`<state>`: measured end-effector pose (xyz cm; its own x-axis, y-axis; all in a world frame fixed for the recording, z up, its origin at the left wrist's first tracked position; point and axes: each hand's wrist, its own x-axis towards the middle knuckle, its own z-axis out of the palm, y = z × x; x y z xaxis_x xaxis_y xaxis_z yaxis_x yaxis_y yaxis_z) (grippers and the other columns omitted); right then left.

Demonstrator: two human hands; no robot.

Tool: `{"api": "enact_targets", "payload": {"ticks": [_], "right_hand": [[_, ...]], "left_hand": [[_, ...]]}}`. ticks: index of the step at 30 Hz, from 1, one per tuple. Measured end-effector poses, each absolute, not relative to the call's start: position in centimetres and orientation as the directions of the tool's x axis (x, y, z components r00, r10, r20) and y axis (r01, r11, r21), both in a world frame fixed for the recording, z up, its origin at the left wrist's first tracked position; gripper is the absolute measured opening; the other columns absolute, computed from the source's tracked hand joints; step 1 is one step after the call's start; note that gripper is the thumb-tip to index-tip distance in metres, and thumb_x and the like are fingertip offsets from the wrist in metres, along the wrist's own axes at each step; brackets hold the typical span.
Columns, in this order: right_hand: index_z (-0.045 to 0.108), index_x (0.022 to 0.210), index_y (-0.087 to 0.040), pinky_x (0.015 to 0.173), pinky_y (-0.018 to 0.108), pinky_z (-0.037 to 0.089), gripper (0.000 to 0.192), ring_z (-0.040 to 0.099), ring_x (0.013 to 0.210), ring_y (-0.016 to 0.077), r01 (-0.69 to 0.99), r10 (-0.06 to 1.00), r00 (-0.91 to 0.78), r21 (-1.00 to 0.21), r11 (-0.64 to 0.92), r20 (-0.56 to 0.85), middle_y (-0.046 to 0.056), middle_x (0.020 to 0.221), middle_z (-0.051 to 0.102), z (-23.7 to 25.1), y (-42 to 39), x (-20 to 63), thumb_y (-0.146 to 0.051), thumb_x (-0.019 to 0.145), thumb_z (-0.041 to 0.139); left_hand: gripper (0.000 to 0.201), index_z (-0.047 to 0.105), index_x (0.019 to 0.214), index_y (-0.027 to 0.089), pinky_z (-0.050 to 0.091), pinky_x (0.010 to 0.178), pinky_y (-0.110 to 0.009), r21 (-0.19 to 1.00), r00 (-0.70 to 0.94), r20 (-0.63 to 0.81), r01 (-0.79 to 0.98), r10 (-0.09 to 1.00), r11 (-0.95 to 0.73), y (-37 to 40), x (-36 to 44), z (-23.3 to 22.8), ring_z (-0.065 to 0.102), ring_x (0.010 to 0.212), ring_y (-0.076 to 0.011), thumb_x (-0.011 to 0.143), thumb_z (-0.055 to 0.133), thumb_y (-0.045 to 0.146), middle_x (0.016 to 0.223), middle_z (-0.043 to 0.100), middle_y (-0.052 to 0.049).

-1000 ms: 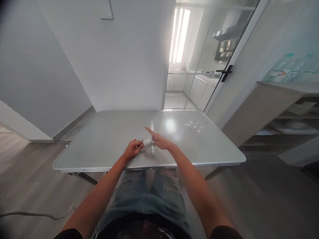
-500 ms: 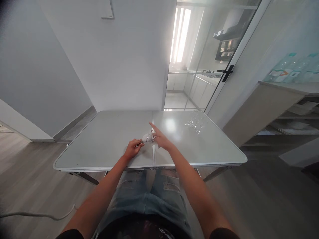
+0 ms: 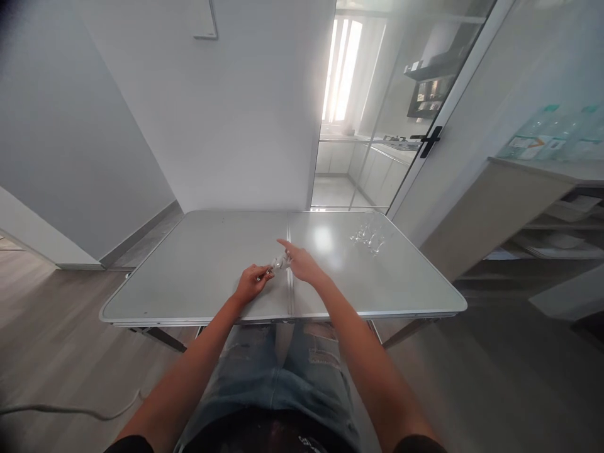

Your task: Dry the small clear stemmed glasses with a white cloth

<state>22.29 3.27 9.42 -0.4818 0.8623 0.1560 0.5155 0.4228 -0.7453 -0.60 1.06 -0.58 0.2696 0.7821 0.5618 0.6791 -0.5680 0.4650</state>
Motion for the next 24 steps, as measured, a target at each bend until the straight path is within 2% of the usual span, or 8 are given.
{"api": "enact_targets", "payload": {"ticks": [3,5,10,14,16,19,22,24], "right_hand": [[0.03,0.156,-0.032,0.064,0.025,0.042,0.089,0.049,0.066,0.0144,0.323,0.856,-0.496,-0.884,0.337,0.145,-0.003,0.076,0.057,9.3,3.2,21.8,-0.008,0.071,0.039],[0.028,0.157,-0.032,0.065,0.025,0.043,0.09,0.05,0.068,0.0148,0.264,0.814,-0.557,-0.893,0.364,0.167,-0.002,0.079,0.057,9.5,3.2,22.1,-0.008,0.071,0.039],[0.043,0.151,-0.03,0.065,0.025,0.037,0.083,0.044,0.064,0.0146,0.438,0.71,-0.691,-0.701,0.563,0.139,-0.003,0.07,0.05,10.8,3.3,24.1,-0.004,0.073,0.04],[0.055,0.143,-0.028,0.068,0.027,0.035,0.075,0.045,0.068,0.0156,0.593,0.754,-0.641,-0.533,0.603,0.141,0.0,0.072,0.054,11.5,3.5,24.7,-0.001,0.074,0.041],[0.052,0.145,-0.028,0.069,0.027,0.036,0.077,0.046,0.068,0.0153,0.586,0.788,-0.582,-0.569,0.577,0.199,0.0,0.073,0.055,11.5,3.4,24.2,-0.001,0.074,0.039],[0.044,0.149,-0.03,0.068,0.026,0.04,0.082,0.047,0.067,0.0145,0.453,0.812,-0.526,-0.724,0.52,0.254,-0.001,0.076,0.056,11.4,3.1,23.3,-0.002,0.073,0.036],[0.041,0.15,-0.031,0.063,0.024,0.041,0.084,0.048,0.067,0.0136,0.309,0.787,-0.575,-0.831,0.463,0.225,-0.001,0.08,0.056,11.6,2.6,23.2,-0.003,0.071,0.036],[0.04,0.151,-0.031,0.06,0.022,0.039,0.085,0.048,0.065,0.0132,0.294,0.741,-0.645,-0.836,0.464,0.185,-0.001,0.078,0.053,11.9,2.5,23.6,-0.002,0.071,0.036]], "left_hand": [[0.027,0.069,0.084,0.021,0.041,0.071,-0.031,0.456,0.256,0.575,0.688,0.777,-0.565,1.0,-0.5,0.0,0.056,0.063,-0.0157,0.098,0.054,0.039,0.07,0.069,-0.002],[0.027,0.067,0.08,0.021,0.04,0.069,-0.03,0.447,0.274,0.585,0.676,0.763,-0.585,0.7,-0.5,0.6,0.055,0.063,-0.0157,0.098,0.055,0.037,0.068,0.067,-0.002],[0.02,0.07,0.093,0.021,0.04,0.072,-0.031,0.431,0.308,0.597,0.655,0.741,-0.62,-0.1,0.2,1.6,0.055,0.062,-0.015,0.097,0.057,0.035,0.069,0.069,-0.001],[0.02,0.071,0.093,0.022,0.04,0.07,-0.03,0.451,0.274,0.587,0.671,0.762,-0.588,-0.5,1.3,1.6,0.055,0.06,-0.0153,0.096,0.059,0.037,0.069,0.069,-0.001],[0.023,0.07,0.085,0.022,0.039,0.068,-0.03,0.466,0.23,0.587,0.688,0.776,-0.556,-0.4,1.8,1.6,0.054,0.06,-0.0156,0.096,0.057,0.037,0.065,0.066,-0.001],[0.03,0.066,0.075,0.02,0.038,0.066,-0.029,0.5,0.186,0.587,0.682,0.788,-0.534,-0.3,2.1,1.7,0.052,0.058,-0.015,0.097,0.055,0.038,0.061,0.061,-0.001],[0.035,0.064,0.071,0.019,0.037,0.063,-0.028,0.567,0.182,0.571,0.618,0.801,-0.545,-0.4,1.8,1.9,0.049,0.057,-0.0137,0.097,0.054,0.04,0.059,0.058,-0.001],[0.037,0.066,0.072,0.017,0.037,0.062,-0.026,0.625,0.198,0.542,0.556,0.817,-0.549,-0.6,1.4,2.1,0.047,0.057,-0.0129,0.096,0.054,0.044,0.06,0.057,0.0]]}}
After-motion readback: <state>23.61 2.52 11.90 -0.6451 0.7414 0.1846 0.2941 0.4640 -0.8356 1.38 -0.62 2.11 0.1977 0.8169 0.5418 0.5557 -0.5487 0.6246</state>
